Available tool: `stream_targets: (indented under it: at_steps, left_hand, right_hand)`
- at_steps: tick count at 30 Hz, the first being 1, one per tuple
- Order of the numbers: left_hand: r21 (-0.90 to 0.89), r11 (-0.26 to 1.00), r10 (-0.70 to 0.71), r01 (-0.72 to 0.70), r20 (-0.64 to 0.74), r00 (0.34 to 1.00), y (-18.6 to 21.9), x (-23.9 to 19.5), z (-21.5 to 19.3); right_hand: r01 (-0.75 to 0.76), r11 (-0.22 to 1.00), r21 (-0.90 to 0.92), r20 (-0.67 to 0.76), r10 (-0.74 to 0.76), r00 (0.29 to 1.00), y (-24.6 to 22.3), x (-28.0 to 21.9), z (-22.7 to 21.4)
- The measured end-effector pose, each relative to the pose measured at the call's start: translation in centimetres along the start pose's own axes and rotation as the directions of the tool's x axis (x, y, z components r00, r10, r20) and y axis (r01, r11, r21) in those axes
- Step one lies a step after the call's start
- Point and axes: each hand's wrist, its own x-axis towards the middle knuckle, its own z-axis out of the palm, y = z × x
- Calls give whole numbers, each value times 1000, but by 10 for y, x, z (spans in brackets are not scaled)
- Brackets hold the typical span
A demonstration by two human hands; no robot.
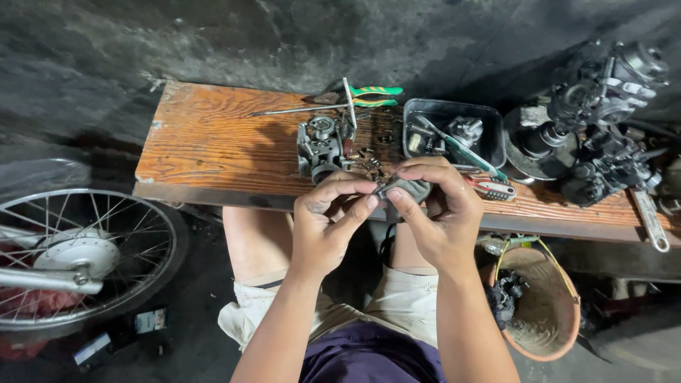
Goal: Cleaning and inspecting motorcycle carburetor components on a wooden workbench using a toothbrush.
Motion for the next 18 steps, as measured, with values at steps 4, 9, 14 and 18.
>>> stream_targets:
  at_steps: [4,9,14,18]
  left_hand:
    - [124,991,43,-42,-8,999,17,1,8]
    - [43,999,2,1,-61,998,5,0,9]
    - [63,998,0,5,-77,997,2,1,11]
    - [157,986,58,-47,-64,996,8,5,16]
  right_hand:
    - [6,999,-45,-3,-6,1000,-3,0,-3]
    - [18,993,-118,24,-16,1000,-10,4,-8]
    - [26,975,-223,-28,-33,999,-11,2,-13]
    - [52,939,-340,9,-52,999,-24,4,-3]
